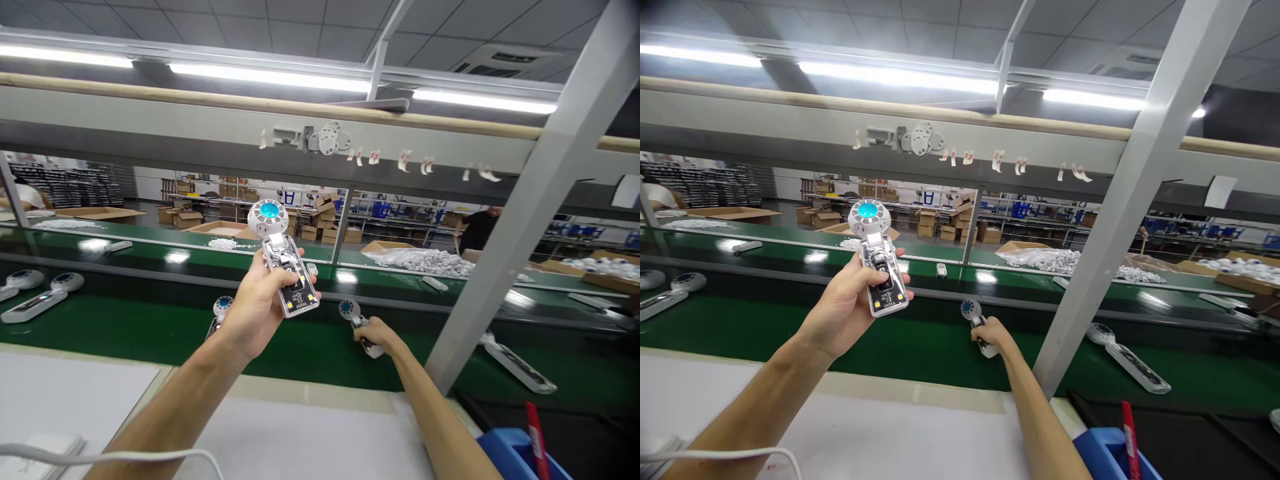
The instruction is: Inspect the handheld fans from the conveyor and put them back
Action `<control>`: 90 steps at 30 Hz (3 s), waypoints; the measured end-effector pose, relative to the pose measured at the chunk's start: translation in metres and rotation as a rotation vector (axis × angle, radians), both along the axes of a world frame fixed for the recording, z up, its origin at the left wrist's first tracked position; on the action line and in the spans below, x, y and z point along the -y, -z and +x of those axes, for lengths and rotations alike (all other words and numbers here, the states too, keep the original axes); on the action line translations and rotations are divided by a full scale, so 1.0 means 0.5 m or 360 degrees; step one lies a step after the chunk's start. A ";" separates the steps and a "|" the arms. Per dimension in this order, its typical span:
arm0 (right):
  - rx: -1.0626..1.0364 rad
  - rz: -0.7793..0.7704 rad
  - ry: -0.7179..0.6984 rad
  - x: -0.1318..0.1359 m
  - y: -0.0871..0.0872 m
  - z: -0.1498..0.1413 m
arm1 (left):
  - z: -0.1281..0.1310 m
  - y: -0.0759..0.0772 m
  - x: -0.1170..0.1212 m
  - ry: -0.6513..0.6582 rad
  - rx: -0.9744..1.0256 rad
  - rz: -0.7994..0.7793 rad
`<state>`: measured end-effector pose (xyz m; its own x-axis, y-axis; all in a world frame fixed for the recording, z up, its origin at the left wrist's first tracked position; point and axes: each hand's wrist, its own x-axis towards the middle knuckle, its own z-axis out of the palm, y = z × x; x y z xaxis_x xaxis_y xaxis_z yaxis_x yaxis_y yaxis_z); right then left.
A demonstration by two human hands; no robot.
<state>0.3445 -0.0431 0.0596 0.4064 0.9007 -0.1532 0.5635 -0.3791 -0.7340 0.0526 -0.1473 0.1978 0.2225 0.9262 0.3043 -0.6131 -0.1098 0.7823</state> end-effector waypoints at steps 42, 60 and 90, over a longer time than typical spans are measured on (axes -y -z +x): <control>-0.1186 0.1261 -0.1083 0.246 -0.245 -0.228 | -0.027 -0.008 -0.012 0.0249 -0.0372 0.0536; -0.1311 0.1139 -0.1049 0.278 -0.274 -0.229 | -0.034 -0.001 -0.011 0.0440 -0.0303 0.0461; -0.1312 0.1152 -0.1052 0.279 -0.279 -0.228 | -0.013 0.003 -0.001 0.0441 -0.0287 0.0398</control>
